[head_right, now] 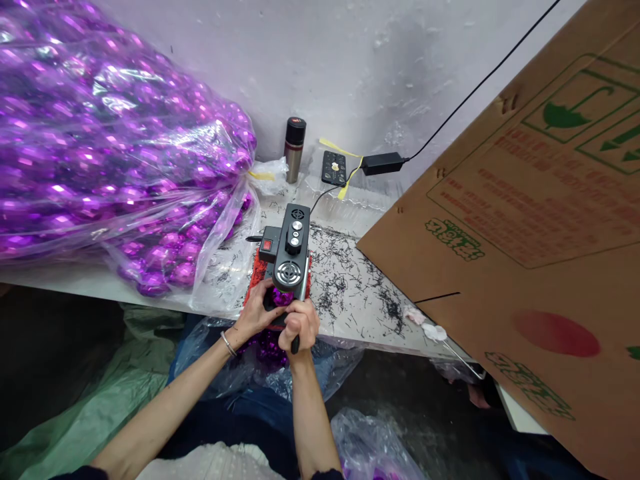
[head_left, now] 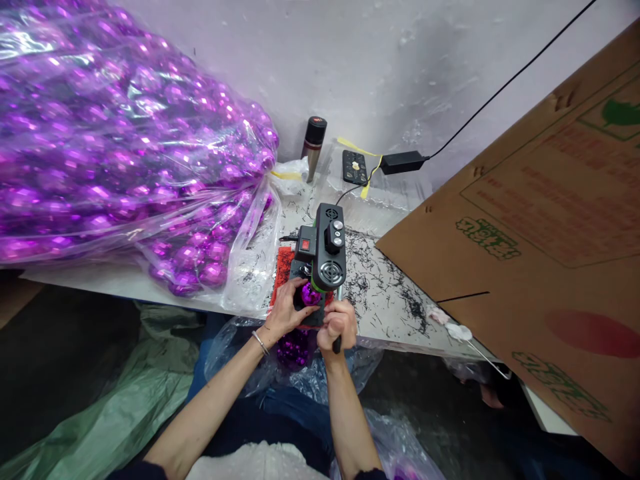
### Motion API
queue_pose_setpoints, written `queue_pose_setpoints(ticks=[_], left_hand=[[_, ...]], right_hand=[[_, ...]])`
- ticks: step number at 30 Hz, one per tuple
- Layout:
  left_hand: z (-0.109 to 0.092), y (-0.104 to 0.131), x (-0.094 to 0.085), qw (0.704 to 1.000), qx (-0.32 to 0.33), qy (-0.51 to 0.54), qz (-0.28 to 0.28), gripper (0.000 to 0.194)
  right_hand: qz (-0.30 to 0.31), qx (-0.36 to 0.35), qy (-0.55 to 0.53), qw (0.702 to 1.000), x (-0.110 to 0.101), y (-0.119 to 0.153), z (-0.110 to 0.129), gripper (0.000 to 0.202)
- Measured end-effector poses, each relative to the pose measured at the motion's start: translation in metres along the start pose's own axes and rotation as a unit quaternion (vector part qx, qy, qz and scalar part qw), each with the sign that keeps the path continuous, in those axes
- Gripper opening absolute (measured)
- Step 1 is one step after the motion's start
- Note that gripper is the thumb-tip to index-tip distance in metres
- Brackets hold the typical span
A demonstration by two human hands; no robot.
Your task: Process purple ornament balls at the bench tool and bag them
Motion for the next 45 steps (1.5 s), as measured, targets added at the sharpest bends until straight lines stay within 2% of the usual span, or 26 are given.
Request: queue_pose_setpoints(ticks=[3,6,11,14,18,21,26,31,35,45], left_hand=[[0.0,0.0,0.0,1.0,0.005,-0.003,0.002,0.059],[0.0,0.001,0.0,1.0,0.007,-0.005,0.001,0.061],[0.001,0.0,-0.001,1.0,0.019,0.003,0.003,0.063],[0.001,0.003,-0.002,1.0,0.019,0.015,0.004,0.061],[-0.006,0.026,-0.009,0.998,0.04,0.037,-0.028,0.061],[-0.014,0.051,-0.018,0.997,0.028,0.039,-0.052,0.063],[-0.023,0.084,-0.03,0.999,0.011,0.027,-0.04,0.063],[-0.018,0.106,-0.03,0.999,0.003,0.033,-0.021,0.061],[-0.013,0.115,-0.028,0.999,-0.03,0.033,0.006,0.062],[-0.01,0.116,-0.026,0.999,-0.034,0.034,0.022,0.059]], right_hand=[[0.01,-0.007,0.006,1.0,-0.002,-0.004,0.003,0.041],[-0.002,0.049,-0.016,0.999,-0.01,-0.021,0.013,0.042],[0.029,0.144,-0.026,0.989,-0.022,-0.066,0.034,0.043],[0.035,0.171,-0.022,0.985,-0.025,-0.078,0.039,0.048],[0.026,0.162,-0.029,0.986,-0.024,-0.075,0.039,0.049],[0.015,0.156,-0.031,0.987,-0.022,-0.069,0.037,0.048],[0.001,0.166,-0.022,0.986,-0.021,-0.062,0.035,0.049],[0.003,0.163,-0.038,0.986,-0.021,-0.061,0.035,0.05],[-0.002,0.162,-0.032,0.986,-0.02,-0.061,0.035,0.051],[0.004,0.156,-0.027,0.987,-0.02,-0.058,0.033,0.051]])
Point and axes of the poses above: each hand's wrist, its own y-axis away from the middle knuckle, its own x-axis out of the palm, z = x × y, the point moved 3 cm from there along -y, towards the middle knuckle, and after that the axes turned 9 degrees about z, right-handed, at the moved point
